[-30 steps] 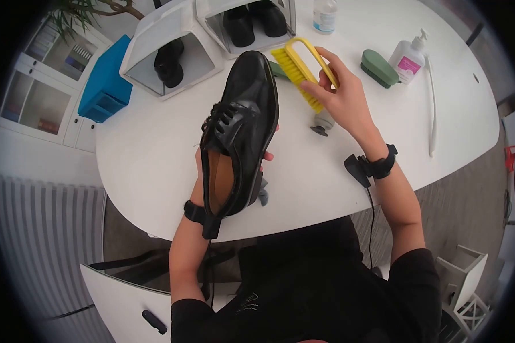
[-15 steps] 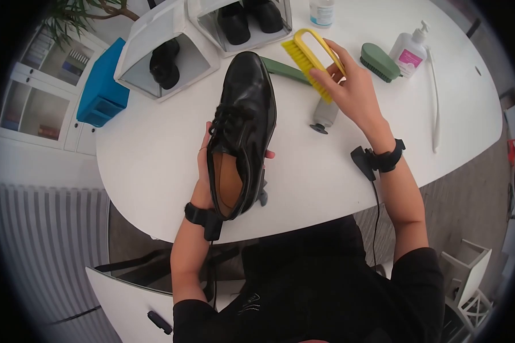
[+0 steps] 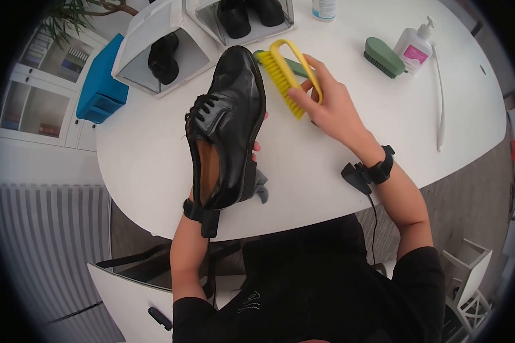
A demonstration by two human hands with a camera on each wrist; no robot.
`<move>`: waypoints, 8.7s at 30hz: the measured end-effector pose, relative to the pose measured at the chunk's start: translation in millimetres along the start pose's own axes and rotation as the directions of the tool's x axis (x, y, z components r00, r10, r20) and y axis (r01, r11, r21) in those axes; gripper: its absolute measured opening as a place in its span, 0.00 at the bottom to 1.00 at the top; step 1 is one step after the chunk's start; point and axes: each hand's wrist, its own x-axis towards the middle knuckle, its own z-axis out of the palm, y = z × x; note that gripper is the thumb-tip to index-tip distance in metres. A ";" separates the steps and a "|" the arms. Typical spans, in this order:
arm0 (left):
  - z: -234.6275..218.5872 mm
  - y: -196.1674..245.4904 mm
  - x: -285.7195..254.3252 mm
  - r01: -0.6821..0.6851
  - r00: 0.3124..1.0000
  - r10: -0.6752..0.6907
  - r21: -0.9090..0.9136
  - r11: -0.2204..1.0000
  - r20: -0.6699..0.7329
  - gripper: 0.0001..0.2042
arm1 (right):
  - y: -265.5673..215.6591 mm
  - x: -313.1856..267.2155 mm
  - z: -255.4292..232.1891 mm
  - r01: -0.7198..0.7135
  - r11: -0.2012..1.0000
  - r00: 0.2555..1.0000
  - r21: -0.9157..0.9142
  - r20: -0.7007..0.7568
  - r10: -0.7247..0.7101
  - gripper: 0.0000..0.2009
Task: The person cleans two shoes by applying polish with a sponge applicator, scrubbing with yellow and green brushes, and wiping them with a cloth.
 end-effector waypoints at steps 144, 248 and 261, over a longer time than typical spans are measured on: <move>29.8 21.2 12.1 -0.277 0.945 0.285 0.073 0.958 -0.161 0.40 | 2.2 -6.2 10.9 -0.087 0.817 0.990 0.570 0.144 0.005 0.10; 50.5 5.3 2.9 -0.187 0.925 0.252 0.238 0.953 -0.285 0.29 | 22.9 18.5 -15.8 -0.027 0.980 0.999 -0.197 -0.040 0.019 0.14; 51.1 0.1 5.3 0.069 0.961 -0.013 0.194 0.979 -0.278 0.26 | 15.3 16.6 -57.1 -0.289 0.839 0.868 -0.461 0.243 0.432 0.45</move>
